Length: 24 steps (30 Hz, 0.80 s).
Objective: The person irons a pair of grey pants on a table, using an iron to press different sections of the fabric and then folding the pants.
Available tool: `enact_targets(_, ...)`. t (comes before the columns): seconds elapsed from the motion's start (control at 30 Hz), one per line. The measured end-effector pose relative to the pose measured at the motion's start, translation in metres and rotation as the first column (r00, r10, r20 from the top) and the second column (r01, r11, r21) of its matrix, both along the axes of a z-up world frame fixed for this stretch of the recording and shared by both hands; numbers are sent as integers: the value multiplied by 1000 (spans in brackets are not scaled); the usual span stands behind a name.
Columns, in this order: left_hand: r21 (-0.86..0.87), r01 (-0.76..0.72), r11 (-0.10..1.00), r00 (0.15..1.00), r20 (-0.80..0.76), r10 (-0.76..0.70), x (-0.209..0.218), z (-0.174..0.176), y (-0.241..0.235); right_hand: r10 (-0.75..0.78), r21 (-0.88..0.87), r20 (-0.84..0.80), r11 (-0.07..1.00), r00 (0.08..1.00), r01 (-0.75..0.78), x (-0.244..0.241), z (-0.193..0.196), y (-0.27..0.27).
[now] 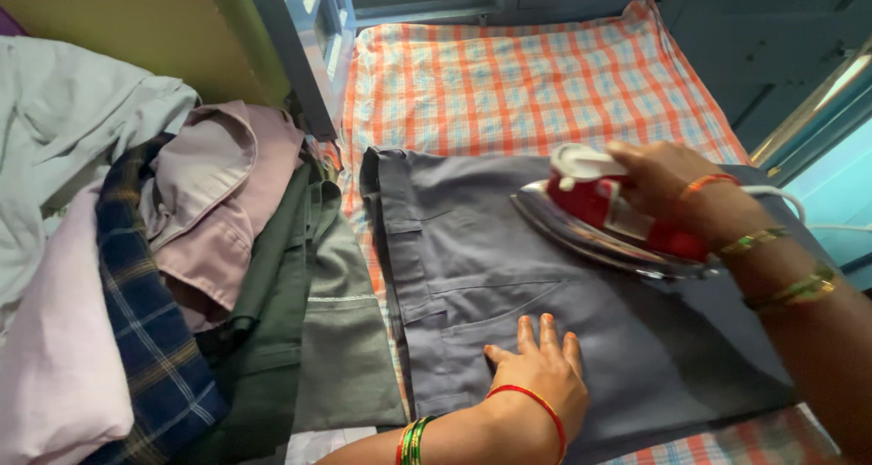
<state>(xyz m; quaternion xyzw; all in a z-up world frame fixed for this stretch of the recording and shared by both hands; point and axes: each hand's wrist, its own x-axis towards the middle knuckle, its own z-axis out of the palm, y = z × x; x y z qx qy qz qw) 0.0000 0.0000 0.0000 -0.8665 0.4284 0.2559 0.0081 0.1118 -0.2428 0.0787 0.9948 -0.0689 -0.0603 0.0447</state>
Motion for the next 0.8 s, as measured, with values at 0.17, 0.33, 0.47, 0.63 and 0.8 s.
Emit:
enact_targets(0.17,35,-5,999,1000,-24,6,1,7,0,-79,67,93,995,993,73,-41,-1,-48)
enact_targets(0.33,-21,-2,1000,999,50,3,-1,7,2,-182,30,76,983,980,181,-80,-7,-86)
enact_targets(0.47,61,60,996,997,42,-63,-1,20,6,-307,93,21,948,951,304,-110,-14,-104)
enact_targets(0.63,64,59,996,998,14,-60,4,38,11,-75,180,90,982,993,58,-130,-25,-128)
enact_targets(0.8,82,48,995,998,38,-51,1,37,10,-3,181,-36,983,999,10,-128,-25,-133)
